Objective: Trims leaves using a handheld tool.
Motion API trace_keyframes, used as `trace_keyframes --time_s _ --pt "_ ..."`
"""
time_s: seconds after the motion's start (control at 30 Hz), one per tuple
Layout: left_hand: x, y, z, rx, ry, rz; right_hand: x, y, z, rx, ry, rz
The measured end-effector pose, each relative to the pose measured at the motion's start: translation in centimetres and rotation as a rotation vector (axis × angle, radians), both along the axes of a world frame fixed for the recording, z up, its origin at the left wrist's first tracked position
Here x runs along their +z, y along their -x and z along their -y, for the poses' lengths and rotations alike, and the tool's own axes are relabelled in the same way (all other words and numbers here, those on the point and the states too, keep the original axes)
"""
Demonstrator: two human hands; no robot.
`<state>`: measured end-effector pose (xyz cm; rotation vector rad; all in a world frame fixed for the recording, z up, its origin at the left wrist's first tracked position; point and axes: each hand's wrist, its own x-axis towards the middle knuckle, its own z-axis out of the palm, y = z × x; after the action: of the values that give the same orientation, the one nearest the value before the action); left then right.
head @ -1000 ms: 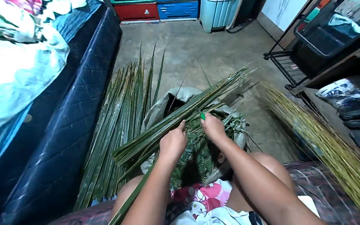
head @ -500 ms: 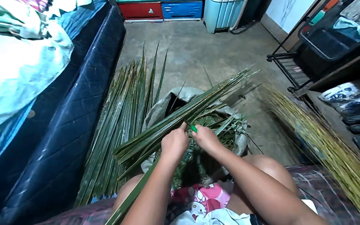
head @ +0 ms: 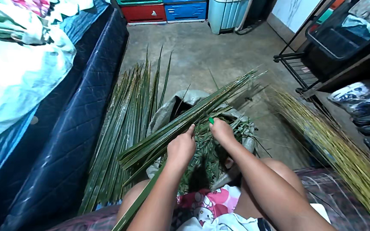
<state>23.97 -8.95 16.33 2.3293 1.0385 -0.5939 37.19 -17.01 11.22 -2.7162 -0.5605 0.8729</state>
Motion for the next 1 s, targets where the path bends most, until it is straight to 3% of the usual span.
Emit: trace_keyframes --time_s 0.13,0.37,0.67,0.87,1.0 --pt "0.3 0.3 -0.3 0.004 0.013 0.020 1.1 -1.1 0.4 -0.040 -0.038 0.002" --pt "0.2 0.5 -1.4 0.058 0.100 0.075 2.0 4.6 0.3 0.264 -0.117 -0.113" --pt "-0.5 1.4 -1.7 0.084 0.209 0.164 0.6 -1.5 0.7 -0.071 -0.151 0.011" --pt "-0.3 1.6 -2.1 0.136 0.258 0.193 2.4 3.7 0.8 0.271 -0.155 -0.106" --pt "-0.4 1.9 -2.3 0.151 0.287 0.211 1.7 2.2 0.7 0.184 -0.175 -0.052"
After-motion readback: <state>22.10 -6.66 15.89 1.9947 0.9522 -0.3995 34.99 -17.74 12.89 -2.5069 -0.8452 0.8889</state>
